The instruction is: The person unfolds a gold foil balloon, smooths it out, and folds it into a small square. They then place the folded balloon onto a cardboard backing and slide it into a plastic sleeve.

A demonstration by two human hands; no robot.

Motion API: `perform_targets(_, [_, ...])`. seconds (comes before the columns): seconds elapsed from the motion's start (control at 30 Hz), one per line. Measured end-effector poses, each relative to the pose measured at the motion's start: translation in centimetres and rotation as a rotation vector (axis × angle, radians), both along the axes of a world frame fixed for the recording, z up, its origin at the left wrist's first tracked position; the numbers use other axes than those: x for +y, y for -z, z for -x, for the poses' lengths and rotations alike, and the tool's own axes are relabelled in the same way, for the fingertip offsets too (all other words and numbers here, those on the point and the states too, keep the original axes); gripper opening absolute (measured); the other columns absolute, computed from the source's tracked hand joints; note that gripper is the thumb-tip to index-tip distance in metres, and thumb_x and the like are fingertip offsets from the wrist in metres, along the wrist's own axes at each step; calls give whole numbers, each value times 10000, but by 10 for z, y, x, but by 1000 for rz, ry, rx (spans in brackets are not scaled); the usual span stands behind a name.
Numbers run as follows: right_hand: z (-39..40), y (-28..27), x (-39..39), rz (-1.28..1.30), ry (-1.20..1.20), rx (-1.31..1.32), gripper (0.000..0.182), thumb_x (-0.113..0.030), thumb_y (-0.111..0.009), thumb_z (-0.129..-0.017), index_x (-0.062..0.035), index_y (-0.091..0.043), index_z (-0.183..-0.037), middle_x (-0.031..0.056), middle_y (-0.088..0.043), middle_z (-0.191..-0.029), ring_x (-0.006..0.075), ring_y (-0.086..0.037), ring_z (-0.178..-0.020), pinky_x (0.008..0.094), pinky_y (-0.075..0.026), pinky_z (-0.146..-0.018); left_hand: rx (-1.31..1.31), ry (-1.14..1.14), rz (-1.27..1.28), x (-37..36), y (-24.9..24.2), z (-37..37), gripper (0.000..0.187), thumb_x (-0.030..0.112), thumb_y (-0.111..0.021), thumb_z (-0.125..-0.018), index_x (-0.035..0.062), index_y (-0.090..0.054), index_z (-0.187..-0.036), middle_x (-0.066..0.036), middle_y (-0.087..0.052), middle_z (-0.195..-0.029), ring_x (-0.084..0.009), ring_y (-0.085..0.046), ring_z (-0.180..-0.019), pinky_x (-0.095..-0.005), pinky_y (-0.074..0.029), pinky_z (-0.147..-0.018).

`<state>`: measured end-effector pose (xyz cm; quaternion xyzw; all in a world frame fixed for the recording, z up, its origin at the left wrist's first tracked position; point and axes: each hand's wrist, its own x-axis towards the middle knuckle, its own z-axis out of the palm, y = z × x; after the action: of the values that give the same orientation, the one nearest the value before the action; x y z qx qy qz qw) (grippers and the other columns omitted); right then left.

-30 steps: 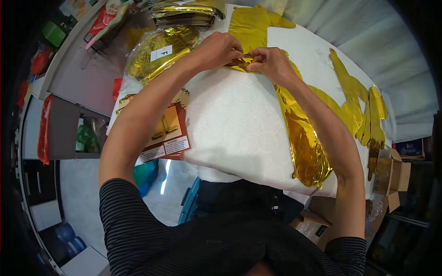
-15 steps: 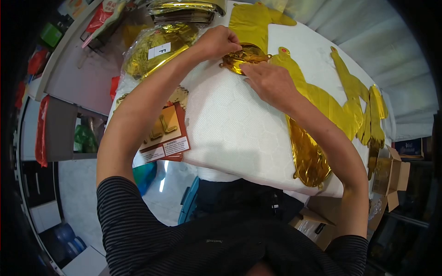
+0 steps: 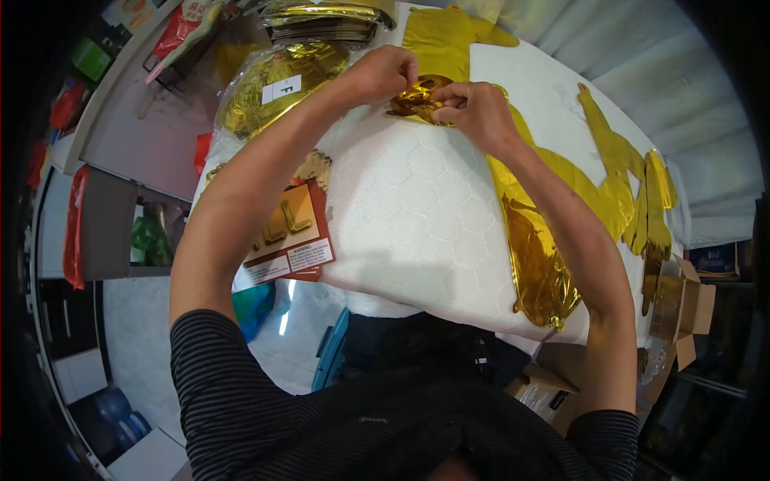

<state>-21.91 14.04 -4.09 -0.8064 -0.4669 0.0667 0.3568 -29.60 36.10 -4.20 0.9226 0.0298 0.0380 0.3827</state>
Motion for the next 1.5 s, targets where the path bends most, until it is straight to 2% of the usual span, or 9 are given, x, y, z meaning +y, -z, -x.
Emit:
perform_targets(0.13, [-6,-3,0,58,37,69,238,-163,-814,-843,-13,-790,-1027,97,-714,-730,164,-645,-662,342,-519,-674,-65,96,94,-9,-11,14,213,98,-691,-890,33,-748,-1084,-86,-739,-936,-191,-680,-869,-337,-537,-815])
perform_targets(0.23, [-11,-3,1,75,44,126,205,-160,-792,-868,-11,-791,-1008,90,-696,-714,161,-599,-632,347,-494,-646,99,77,103,-16,-26,21,253,186,-712,-955,26,-724,-1150,-21,-695,-958,-96,-587,-897,-295,-478,-828])
perform_targets(0.4, [-9,-15,3,161,5,91,243,-153,-746,-925,5,-773,-1108,85,-750,-839,103,-620,-706,301,-507,-666,35,78,-192,-19,-22,17,276,213,-712,-957,12,-750,-1143,-95,-757,-987,-164,-671,-888,-333,-520,-827])
perform_targets(0.57, [-11,-10,9,100,61,149,265,-122,-815,-864,5,-776,-1094,62,-782,-886,112,-719,-823,291,-549,-740,12,68,-183,-16,-17,11,255,202,-710,-952,18,-770,-1118,-136,-772,-988,-200,-708,-877,-358,-542,-825])
perform_targets(0.8, [-2,-19,12,175,68,145,356,-149,-839,-850,-11,-764,-1169,43,-786,-904,97,-709,-810,274,-555,-764,-10,79,-211,-16,-15,8,219,196,-731,-867,59,-806,-1021,-149,-772,-928,-260,-733,-847,-383,-566,-787])
perform_targets(1.0, [-27,5,10,-31,-82,209,332,-110,-782,-902,7,-743,-1210,62,-777,-963,108,-708,-856,282,-568,-800,27,17,-236,-19,-19,7,198,153,-728,-881,14,-788,-1009,-144,-767,-912,-204,-713,-844,-362,-550,-801])
perform_targets(1.07, [-30,2,8,33,-55,229,301,-92,-776,-876,10,-763,-1160,106,-795,-946,166,-753,-877,320,-589,-837,32,27,-205,-18,-18,8,204,164,-736,-883,12,-786,-1009,-139,-766,-916,-198,-710,-851,-358,-548,-802])
perform_targets(1.27, [-13,-12,12,126,68,124,311,-149,-841,-822,-18,-790,-1099,112,-793,-934,173,-747,-836,327,-590,-780,108,26,-133,-26,-27,13,257,235,-780,-876,16,-783,-1008,-132,-765,-930,-187,-707,-869,-348,-544,-807])
perform_targets(1.5, [-6,-15,13,209,65,44,353,-152,-819,-877,-17,-759,-1197,58,-761,-940,111,-696,-829,282,-563,-784,31,-30,-271,-22,-13,4,245,249,-797,-860,35,-790,-980,-146,-769,-923,-222,-731,-867,-367,-557,-810])
